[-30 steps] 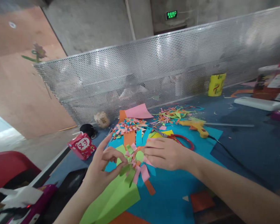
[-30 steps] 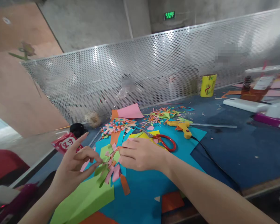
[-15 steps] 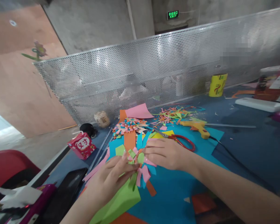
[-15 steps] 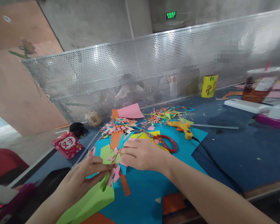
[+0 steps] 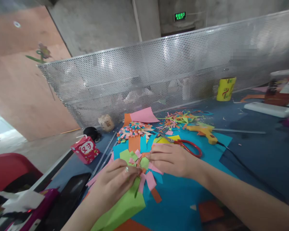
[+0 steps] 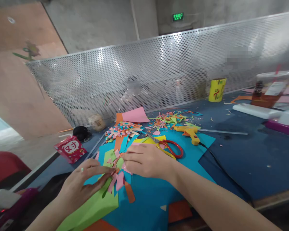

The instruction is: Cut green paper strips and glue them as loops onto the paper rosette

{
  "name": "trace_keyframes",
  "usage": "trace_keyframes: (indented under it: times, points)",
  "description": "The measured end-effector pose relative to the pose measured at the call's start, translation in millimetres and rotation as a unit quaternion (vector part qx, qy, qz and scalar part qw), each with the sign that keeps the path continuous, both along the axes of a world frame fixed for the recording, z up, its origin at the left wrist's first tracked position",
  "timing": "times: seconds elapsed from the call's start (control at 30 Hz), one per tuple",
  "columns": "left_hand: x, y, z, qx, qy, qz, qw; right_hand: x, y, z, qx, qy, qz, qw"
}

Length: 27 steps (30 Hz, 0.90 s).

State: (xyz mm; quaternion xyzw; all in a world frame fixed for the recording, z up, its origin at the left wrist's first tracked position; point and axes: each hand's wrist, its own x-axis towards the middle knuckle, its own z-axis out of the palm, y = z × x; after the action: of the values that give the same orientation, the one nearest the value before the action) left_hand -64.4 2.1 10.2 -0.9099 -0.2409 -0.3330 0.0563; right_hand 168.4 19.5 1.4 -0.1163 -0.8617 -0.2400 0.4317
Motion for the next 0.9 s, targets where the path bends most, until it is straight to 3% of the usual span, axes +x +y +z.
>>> trace_keyframes:
  times: [0.13,0.27,0.4,0.57,0.7,0.77,0.8,0.83,0.9]
  points:
    - [6.2,3.6,8.7,-0.039,-0.125,0.001,0.991,1.5,-2.3,2.3,0.017,0.005,0.018,1.000]
    - [3.6,10.4,9.1,-0.119,-0.234,0.009,0.965,1.0,-4.5,3.9,0.024,0.002,0.024,0.999]
    - [-1.2,15.6,4.4,-0.164,-0.222,0.063,0.959,0.5,-3.7,5.1,0.027,0.013,0.030,0.999]
    - [-5.7,17.4,2.8,-0.136,-0.156,0.114,0.972,2.3,-3.8,4.6,-0.006,0.014,0.032,0.999]
    - [-9.2,18.9,2.5,-0.133,-0.211,0.108,0.962,3.7,-2.0,-1.0,-0.102,0.057,0.035,0.992]
    - [-12.0,20.2,2.1,-0.122,-0.247,0.115,0.954,3.1,2.1,-4.4,-0.211,0.144,-0.004,0.967]
    - [-13.3,21.0,1.9,-0.113,-0.260,0.123,0.951,2.5,5.1,-5.8,-0.276,0.204,-0.030,0.939]
    - [-14.3,21.6,1.9,-0.102,-0.267,0.128,0.950,1.8,8.5,-6.8,-0.344,0.270,-0.048,0.898]
    - [-14.4,22.5,2.0,-0.087,-0.257,0.134,0.953,0.5,15.5,-7.9,-0.477,0.390,-0.032,0.787]
